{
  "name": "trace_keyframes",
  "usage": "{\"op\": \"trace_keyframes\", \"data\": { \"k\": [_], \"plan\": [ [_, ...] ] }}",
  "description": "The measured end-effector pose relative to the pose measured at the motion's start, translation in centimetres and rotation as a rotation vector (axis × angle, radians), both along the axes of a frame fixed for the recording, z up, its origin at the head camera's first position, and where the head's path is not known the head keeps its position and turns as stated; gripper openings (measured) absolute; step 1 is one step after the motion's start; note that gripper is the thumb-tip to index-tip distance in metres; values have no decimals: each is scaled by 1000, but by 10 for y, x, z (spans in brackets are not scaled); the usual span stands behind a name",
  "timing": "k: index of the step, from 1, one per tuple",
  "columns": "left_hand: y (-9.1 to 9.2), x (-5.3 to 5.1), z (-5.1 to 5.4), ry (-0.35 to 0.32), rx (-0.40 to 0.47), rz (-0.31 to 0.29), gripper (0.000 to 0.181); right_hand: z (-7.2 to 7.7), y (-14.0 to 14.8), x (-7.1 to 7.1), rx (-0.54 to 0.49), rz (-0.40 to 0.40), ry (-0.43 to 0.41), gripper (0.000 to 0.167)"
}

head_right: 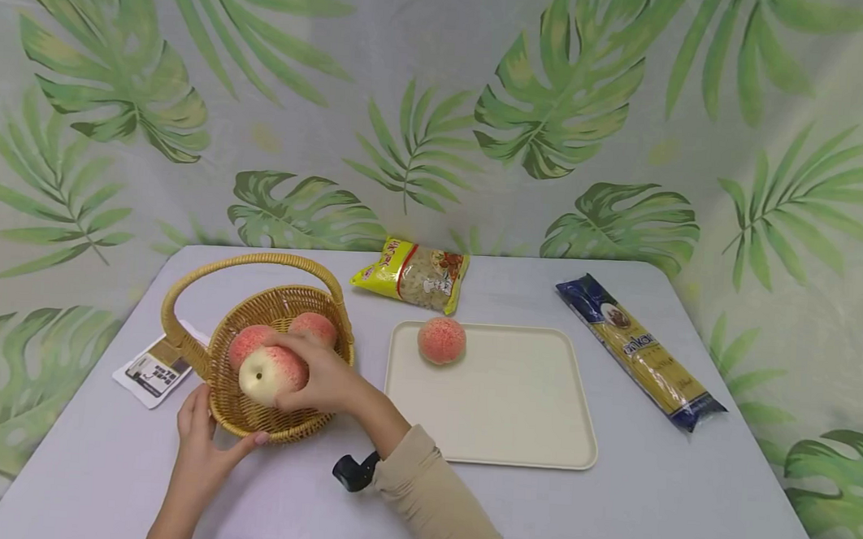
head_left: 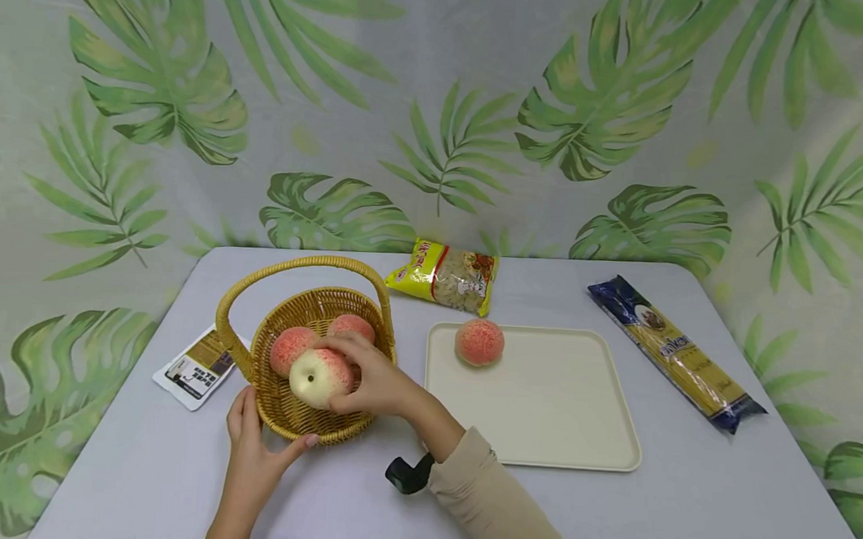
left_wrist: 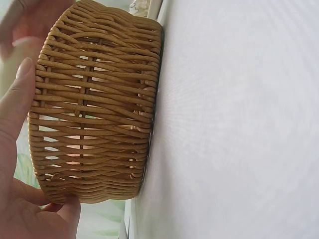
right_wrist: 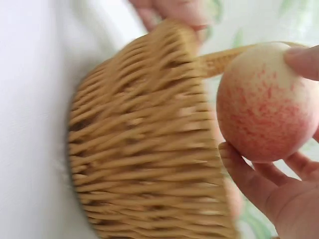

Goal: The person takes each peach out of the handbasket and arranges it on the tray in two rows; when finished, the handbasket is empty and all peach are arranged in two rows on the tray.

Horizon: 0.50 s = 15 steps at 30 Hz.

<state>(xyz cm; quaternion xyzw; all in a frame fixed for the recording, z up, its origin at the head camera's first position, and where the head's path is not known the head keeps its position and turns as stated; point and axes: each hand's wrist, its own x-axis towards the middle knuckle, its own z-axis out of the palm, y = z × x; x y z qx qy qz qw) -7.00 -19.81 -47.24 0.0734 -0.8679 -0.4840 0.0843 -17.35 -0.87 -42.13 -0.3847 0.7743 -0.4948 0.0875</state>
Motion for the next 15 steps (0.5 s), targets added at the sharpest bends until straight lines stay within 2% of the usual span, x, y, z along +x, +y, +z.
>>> {"op": "trace_keyframes", "data": {
  "k": [5,9,11,15],
  "plan": [
    [0,0,0,8,3,4,115,28,29,9,-229,-41,-42,70],
    [1,0,1,6,-4,8,114,51,60,17,-378,-93,8,68],
    [1,0,2,2,-3,8,114,55,76,18,-431,-138,33,69],
    [1,0,2,0,0,7,113,49,110,15,-477,-281,43,70]
  ]
}}
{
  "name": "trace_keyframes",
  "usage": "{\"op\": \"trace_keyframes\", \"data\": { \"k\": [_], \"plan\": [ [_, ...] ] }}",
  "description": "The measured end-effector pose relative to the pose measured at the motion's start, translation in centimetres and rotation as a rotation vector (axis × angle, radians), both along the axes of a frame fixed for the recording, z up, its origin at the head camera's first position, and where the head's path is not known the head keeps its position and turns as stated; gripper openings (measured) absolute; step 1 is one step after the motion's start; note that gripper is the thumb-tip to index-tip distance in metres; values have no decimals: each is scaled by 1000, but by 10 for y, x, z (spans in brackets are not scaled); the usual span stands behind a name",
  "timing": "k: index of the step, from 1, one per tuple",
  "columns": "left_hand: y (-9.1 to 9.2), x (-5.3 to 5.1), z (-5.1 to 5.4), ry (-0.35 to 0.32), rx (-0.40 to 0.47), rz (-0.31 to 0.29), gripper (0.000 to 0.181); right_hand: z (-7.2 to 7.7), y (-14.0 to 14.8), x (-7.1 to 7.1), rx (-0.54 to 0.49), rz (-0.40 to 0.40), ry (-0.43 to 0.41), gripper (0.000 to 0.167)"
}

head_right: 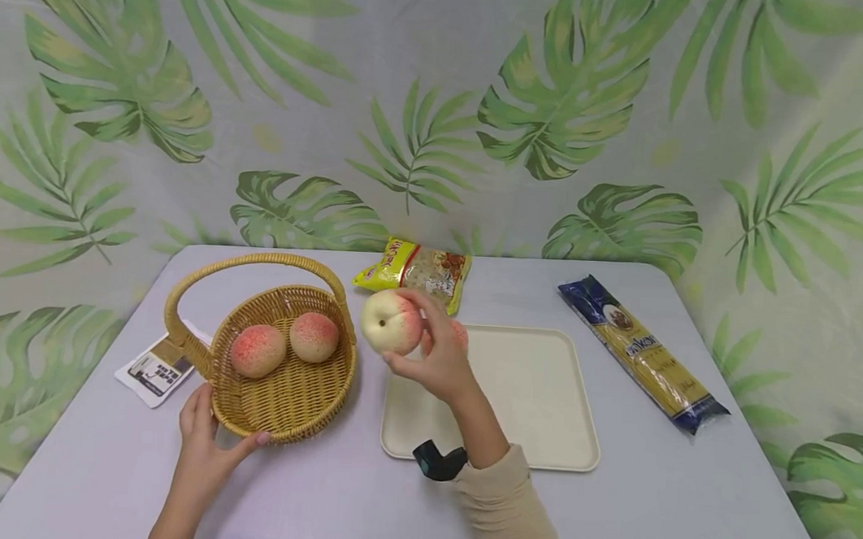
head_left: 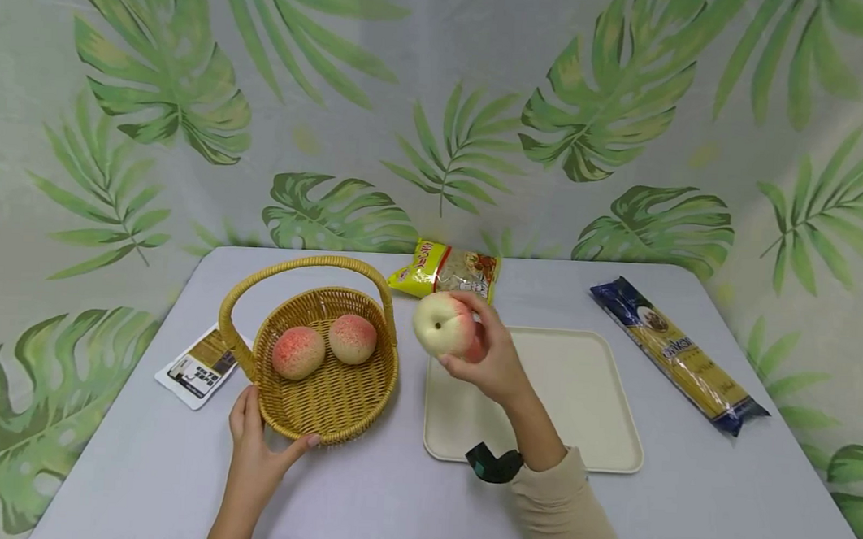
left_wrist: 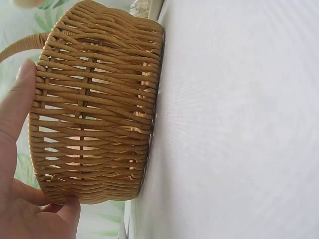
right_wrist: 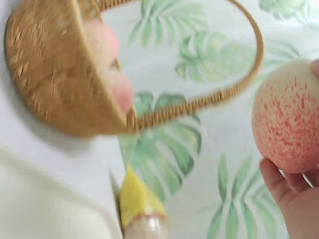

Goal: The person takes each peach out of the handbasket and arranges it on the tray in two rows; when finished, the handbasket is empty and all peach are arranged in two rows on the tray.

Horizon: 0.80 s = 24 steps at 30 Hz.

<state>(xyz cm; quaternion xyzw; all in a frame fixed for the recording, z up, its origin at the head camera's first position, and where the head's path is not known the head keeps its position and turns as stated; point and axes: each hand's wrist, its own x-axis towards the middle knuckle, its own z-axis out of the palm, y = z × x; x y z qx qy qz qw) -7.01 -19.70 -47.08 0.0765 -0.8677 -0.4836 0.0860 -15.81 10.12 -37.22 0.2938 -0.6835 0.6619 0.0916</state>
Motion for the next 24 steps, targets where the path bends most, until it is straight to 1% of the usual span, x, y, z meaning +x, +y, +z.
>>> {"op": "trace_keyframes", "data": {
  "k": [2,7,9,11,14,17,18,20,22,24],
  "plan": [
    [0,0,0,5,-3,0,114,-5,16,-2,-7,-82,-1,70],
    [-1,0,0,12,-9,-1,114,-28,54,-9,6,-254,8,72],
    [0,0,0,8,-9,-1,114,-38,68,-11,17,-317,-24,72],
    [0,0,0,4,-13,-1,115,-53,82,-14,39,-378,-59,72],
    [0,0,1,2,-12,0,115,-67,97,-17,88,-464,-148,72],
    [0,0,0,4,-12,2,115,-78,108,-19,150,-523,-228,73],
    [0,0,0,3,-10,3,115,-81,110,-19,155,-533,-263,74],
    [0,0,-1,2,-7,5,115,-92,116,-23,181,-548,-307,74],
    [0,0,-1,3,-2,5,115,-103,121,-27,207,-559,-336,74],
    [0,0,-2,5,2,3,115,-114,125,-31,237,-567,-330,73]
  ]
}}
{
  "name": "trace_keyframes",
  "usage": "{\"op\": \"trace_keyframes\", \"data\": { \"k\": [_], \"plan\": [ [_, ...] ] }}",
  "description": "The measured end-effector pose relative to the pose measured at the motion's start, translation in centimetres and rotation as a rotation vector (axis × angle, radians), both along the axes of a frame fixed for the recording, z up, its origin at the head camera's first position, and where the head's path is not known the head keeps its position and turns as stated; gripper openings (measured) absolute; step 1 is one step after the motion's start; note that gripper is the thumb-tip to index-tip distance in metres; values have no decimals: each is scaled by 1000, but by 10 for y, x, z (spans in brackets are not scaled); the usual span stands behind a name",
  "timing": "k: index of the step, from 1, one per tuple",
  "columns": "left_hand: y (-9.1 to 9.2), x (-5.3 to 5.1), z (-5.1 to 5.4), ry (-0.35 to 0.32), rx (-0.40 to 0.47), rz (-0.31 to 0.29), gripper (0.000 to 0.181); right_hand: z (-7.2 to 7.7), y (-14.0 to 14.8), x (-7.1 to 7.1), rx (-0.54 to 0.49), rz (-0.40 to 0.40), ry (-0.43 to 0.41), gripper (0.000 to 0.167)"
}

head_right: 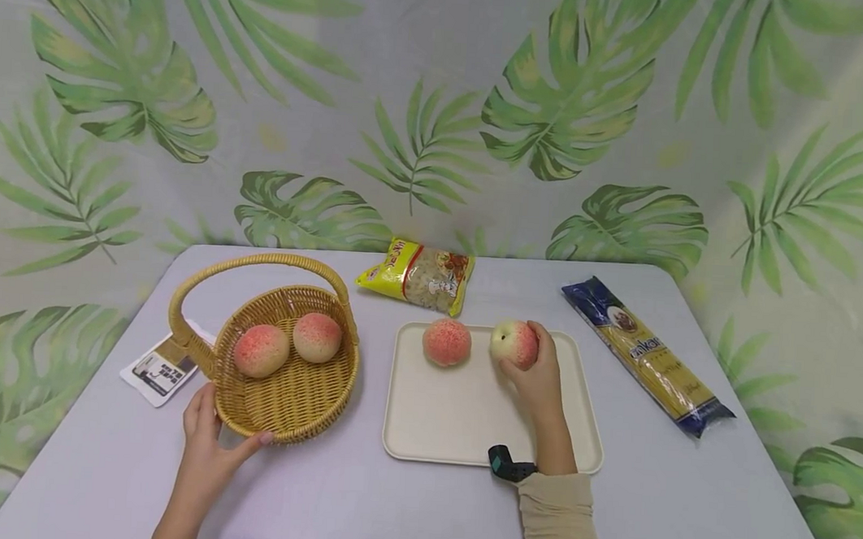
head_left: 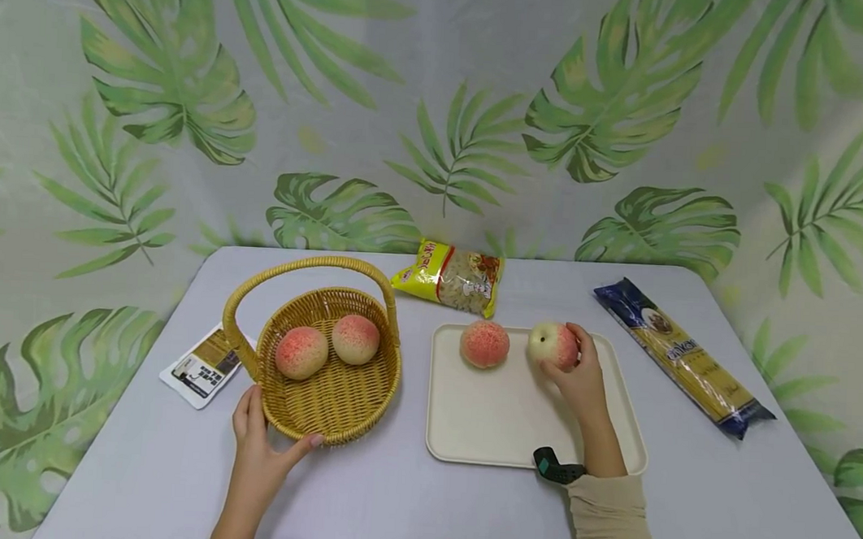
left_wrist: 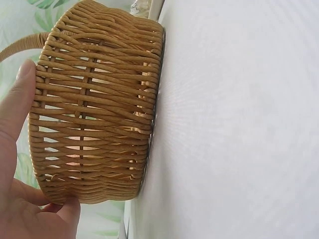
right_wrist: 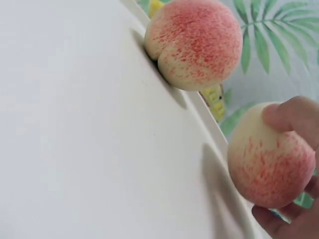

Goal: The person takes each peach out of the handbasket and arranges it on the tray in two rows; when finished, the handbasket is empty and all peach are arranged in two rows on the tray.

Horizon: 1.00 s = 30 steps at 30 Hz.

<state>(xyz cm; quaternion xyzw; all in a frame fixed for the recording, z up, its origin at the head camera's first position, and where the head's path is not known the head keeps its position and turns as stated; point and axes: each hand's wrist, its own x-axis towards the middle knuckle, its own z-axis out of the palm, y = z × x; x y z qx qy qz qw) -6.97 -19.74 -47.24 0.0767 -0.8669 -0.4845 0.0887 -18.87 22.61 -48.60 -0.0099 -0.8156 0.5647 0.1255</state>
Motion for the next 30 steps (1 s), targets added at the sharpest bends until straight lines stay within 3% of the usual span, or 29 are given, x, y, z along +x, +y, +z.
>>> {"op": "trace_keyframes", "data": {
  "k": [5,13,18,25,30],
  "plan": [
    [1,0,0,7,-8,-2,114,-15,5,-5,87,24,67,72],
    [1,1,1,2,-14,0,115,-20,8,-12,141,52,138,75],
    [1,1,1,1,-10,3,114,-19,8,-11,154,42,103,76],
    [0,1,0,1,1,-4,115,-13,6,-9,52,47,29,77],
    [1,1,0,7,-7,-2,115,-7,5,-5,60,14,43,74]
  ]
}}
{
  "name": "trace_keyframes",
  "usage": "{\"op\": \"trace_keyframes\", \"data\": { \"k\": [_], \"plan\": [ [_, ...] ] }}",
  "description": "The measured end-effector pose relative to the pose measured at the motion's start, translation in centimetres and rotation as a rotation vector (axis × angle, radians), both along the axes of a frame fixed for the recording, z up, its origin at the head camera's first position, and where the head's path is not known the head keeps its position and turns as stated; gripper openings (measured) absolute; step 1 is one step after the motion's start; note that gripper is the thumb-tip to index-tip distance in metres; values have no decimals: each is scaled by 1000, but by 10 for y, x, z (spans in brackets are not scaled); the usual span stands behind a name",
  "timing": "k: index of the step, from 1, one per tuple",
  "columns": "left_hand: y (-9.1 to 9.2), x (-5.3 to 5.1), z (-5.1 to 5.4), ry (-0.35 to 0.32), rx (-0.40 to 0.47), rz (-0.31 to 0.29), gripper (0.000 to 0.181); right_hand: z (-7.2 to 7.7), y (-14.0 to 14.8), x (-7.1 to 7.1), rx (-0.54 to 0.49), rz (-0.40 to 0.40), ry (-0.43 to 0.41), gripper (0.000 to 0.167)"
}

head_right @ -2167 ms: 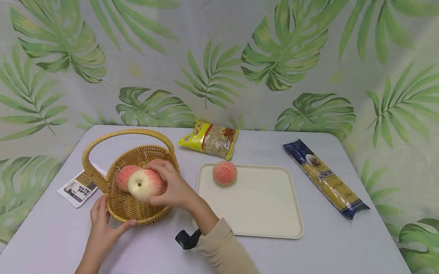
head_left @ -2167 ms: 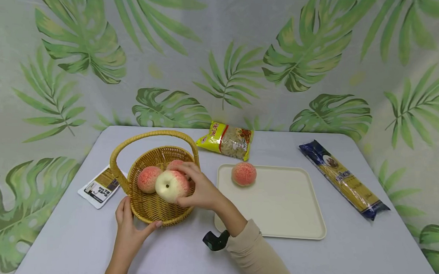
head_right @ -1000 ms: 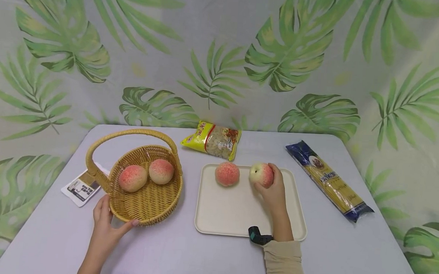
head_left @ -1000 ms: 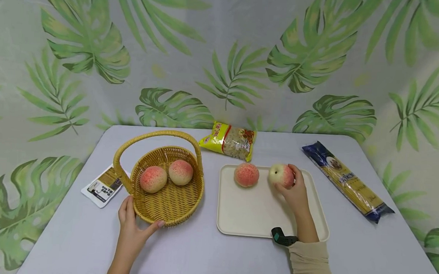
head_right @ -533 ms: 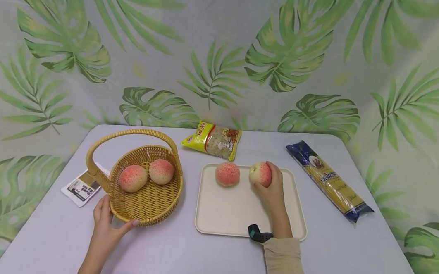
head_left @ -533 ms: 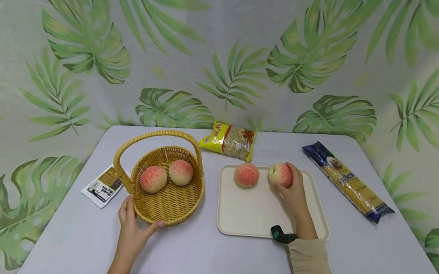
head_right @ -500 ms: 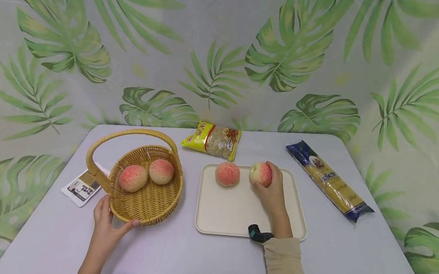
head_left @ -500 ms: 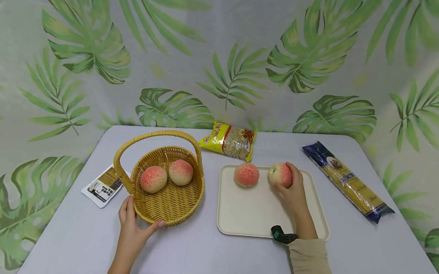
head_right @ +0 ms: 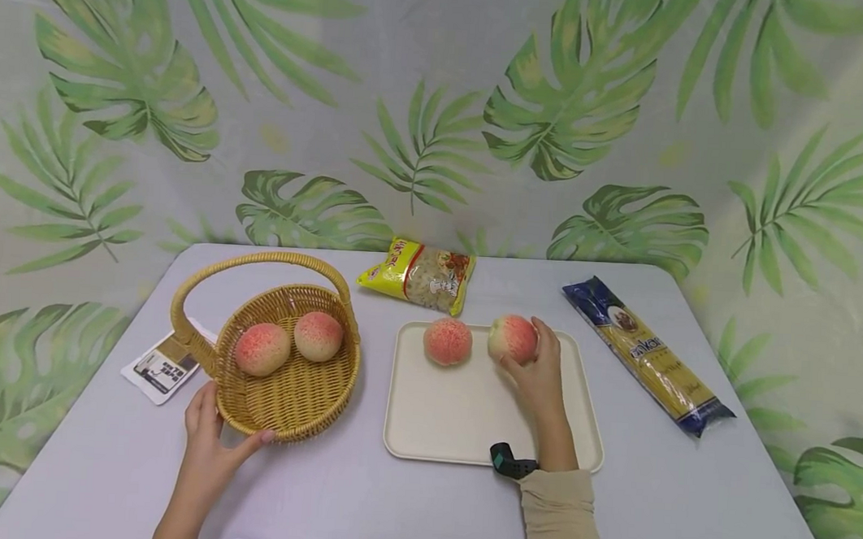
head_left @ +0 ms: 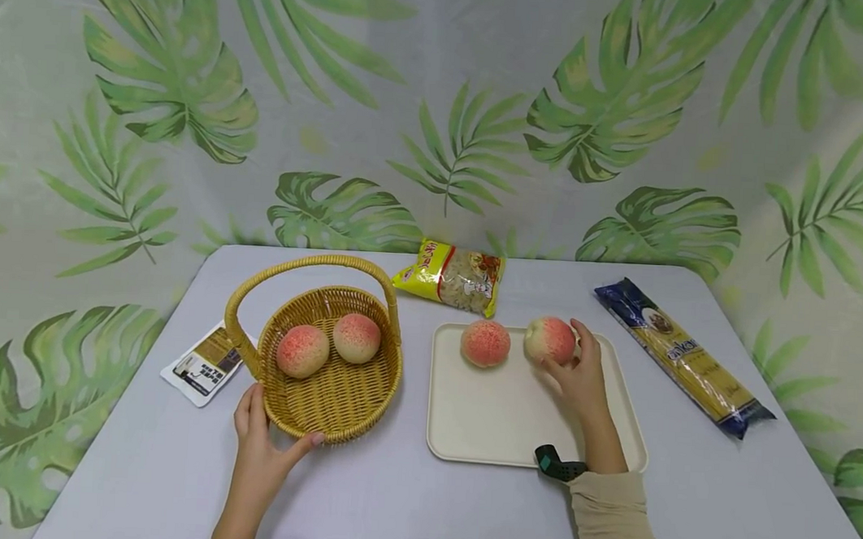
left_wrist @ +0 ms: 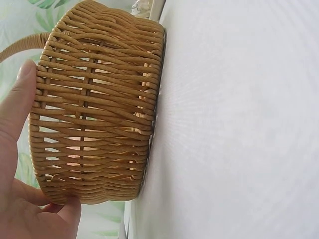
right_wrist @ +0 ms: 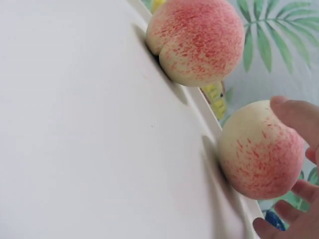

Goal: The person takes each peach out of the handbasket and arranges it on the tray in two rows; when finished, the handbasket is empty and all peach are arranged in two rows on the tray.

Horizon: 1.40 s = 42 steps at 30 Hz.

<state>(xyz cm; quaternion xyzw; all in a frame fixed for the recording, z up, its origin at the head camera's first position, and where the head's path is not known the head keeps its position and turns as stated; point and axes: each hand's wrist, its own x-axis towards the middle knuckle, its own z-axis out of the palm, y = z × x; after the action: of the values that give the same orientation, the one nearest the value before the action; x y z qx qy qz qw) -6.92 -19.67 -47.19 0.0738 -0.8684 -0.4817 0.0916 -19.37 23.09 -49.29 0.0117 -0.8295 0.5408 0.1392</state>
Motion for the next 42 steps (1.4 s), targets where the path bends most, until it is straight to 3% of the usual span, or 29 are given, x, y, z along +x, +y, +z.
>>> {"op": "trace_keyframes", "data": {
  "k": [6,10,15,17,20,23,27,30,36,42],
  "plan": [
    [0,0,0,5,7,-4,116,14,-4,8,47,-67,165,62],
    [1,0,0,1,7,-1,115,43,-19,22,10,-59,355,55],
    [1,-1,1,-9,9,2,115,93,-56,39,-5,39,592,51],
    [1,-1,1,-13,12,1,115,105,-71,41,5,90,672,57],
    [1,-1,1,-15,15,-3,115,114,-92,41,34,161,768,65],
    [1,-1,1,-11,21,-8,115,106,-112,34,45,239,819,64],
    [1,-1,0,-4,23,-12,115,86,-137,25,60,356,793,60],
    [0,-1,-1,-4,19,-11,115,80,-156,25,89,447,731,59],
    [0,-1,-1,1,20,-7,116,68,-185,23,167,586,540,65],
    [0,0,-1,10,12,-7,116,59,-207,17,188,670,317,72]
  ]
}}
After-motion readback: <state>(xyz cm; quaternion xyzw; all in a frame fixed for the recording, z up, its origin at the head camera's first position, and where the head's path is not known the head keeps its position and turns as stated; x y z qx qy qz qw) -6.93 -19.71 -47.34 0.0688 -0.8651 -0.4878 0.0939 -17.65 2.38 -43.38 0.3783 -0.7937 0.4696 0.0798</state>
